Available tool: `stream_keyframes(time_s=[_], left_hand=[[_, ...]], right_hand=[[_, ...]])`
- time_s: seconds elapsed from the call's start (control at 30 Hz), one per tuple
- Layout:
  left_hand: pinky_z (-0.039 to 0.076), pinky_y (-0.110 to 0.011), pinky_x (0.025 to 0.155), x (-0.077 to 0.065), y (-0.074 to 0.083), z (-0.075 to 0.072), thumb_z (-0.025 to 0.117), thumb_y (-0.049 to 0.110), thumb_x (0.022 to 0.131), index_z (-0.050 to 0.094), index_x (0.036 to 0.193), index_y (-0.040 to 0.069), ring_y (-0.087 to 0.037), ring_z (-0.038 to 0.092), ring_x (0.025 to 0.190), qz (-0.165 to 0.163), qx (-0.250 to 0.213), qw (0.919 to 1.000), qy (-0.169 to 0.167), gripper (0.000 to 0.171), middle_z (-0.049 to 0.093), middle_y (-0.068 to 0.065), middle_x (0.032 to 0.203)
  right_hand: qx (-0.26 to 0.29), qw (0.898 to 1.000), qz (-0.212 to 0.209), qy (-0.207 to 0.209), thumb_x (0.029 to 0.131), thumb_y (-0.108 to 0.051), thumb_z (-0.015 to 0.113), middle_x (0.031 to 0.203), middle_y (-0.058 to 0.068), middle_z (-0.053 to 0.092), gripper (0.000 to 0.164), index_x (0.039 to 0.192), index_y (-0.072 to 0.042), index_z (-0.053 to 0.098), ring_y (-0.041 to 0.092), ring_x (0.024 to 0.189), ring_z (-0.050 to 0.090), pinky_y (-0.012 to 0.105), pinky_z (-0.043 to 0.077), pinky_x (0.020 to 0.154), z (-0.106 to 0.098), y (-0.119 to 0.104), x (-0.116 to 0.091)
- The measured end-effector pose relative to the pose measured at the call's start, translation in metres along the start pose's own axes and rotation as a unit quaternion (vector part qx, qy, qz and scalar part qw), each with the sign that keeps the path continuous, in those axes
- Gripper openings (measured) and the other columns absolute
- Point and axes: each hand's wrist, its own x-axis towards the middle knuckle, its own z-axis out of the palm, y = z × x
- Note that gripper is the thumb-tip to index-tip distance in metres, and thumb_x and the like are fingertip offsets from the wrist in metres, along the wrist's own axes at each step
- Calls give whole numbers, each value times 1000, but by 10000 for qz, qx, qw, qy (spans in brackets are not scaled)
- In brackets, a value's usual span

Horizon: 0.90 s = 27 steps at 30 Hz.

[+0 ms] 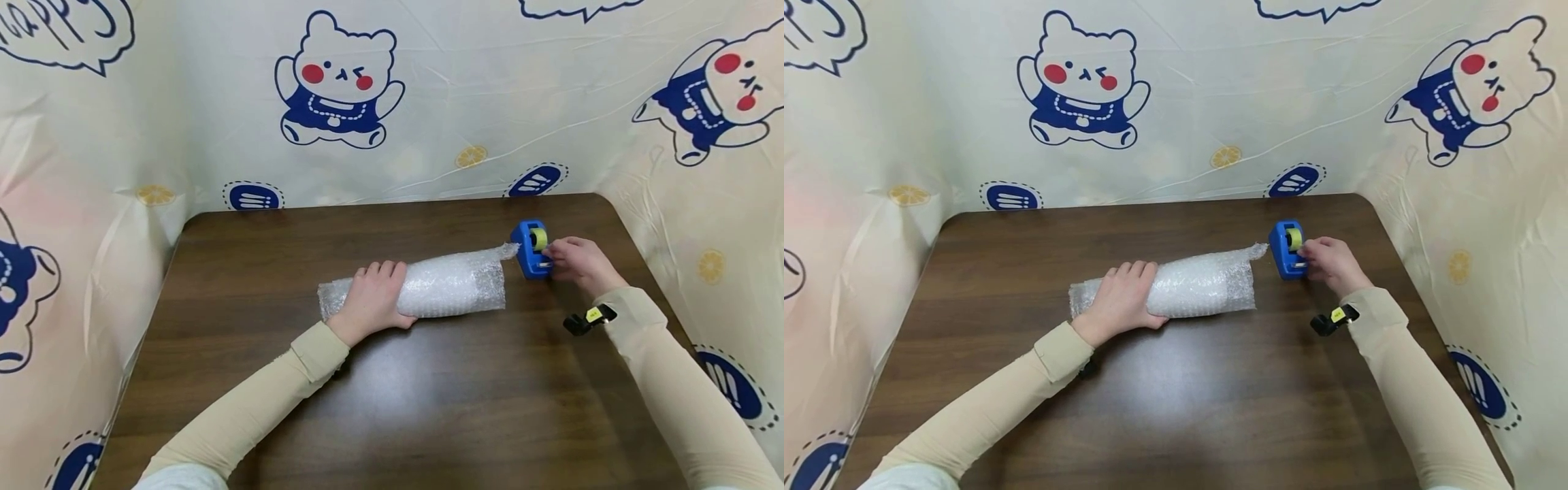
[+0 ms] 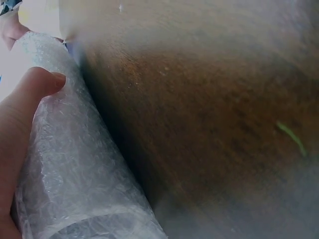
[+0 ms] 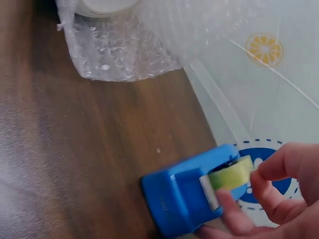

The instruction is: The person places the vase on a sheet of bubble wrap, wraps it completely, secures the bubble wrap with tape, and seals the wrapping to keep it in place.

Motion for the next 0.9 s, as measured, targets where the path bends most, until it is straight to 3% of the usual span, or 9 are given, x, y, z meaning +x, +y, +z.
stream_keyframes(time_s=[0.17, 0.37, 0.43, 0.5, 0.57, 0.67, 0.77, 0.9], left_hand=[[52, -43, 60, 0, 0, 0, 85, 69, 58, 58, 114, 4, -32, 63, 76, 8, 61, 10000, 41, 90, 67, -12, 97], [52, -44, 61, 0, 0, 0, 85, 70, 58, 58, 115, 3, -32, 64, 77, -4, 41, 10000, -24, 92, 67, -13, 99], [52, -43, 61, 0, 0, 0, 85, 70, 59, 58, 115, 3, -32, 64, 78, -3, 43, 10000, -24, 92, 68, -13, 99], [52, -43, 61, 0, 0, 1, 85, 71, 59, 58, 115, 3, -32, 64, 78, 12, 41, 10000, -17, 92, 67, -13, 99], [52, -43, 61, 1, 0, 1, 85, 70, 59, 58, 115, 3, -32, 64, 78, 31, 28, 10000, -2, 91, 68, -13, 99], [53, -44, 63, 1, -1, 1, 85, 69, 60, 58, 116, 3, -33, 64, 79, 4, 27, 10000, -47, 91, 68, -13, 100], [53, -44, 64, 1, -2, 0, 85, 69, 60, 58, 117, 3, -33, 65, 81, -43, 20, 9999, -113, 91, 68, -14, 102], [54, -45, 64, 0, -1, 0, 86, 69, 60, 58, 117, 3, -34, 65, 81, -43, -31, 9999, -95, 92, 68, -14, 102]], right_hand=[[602, 9982, -16, -20, 110, -29, 45, 116, -11, 64, 39, 136, -1, 48, 27, 139, 45, 51, 29, 122, 3, 9, -5], [1177, 9922, -347, -204, 111, -23, 45, 152, 8, 52, 26, 106, -3, 61, 31, 156, 27, 48, 18, 126, 1, 23, -9], [1123, 9919, -511, -313, 111, -21, 45, 164, 15, 39, 27, 101, -4, 62, 31, 157, 23, 49, 16, 126, 0, 28, -11], [906, 9930, -698, -299, 111, -21, 45, 167, 18, 31, 26, 103, -2, 60, 29, 154, 29, 47, 21, 125, 1, 33, -13], [466, 9951, -865, -141, 111, -23, 47, 156, 20, 44, 28, 111, 3, 58, 24, 140, 46, 41, 35, 120, 2, 38, -16], [-272, 9946, -984, 178, 109, -21, 51, 123, 8, 63, 38, 123, 14, 55, 13, 108, 60, 26, 54, 98, 3, 44, -19], [-987, 9897, -944, 435, 108, -22, 53, 103, 1, 68, 43, 127, 17, 56, 10, 89, 62, 21, 56, 77, 4, 50, -21], [-1426, 9831, -915, 688, 107, -27, 57, 98, 2, 69, 45, 124, 14, 61, 9, 83, 60, 23, 53, 70, 9, 57, -22]])
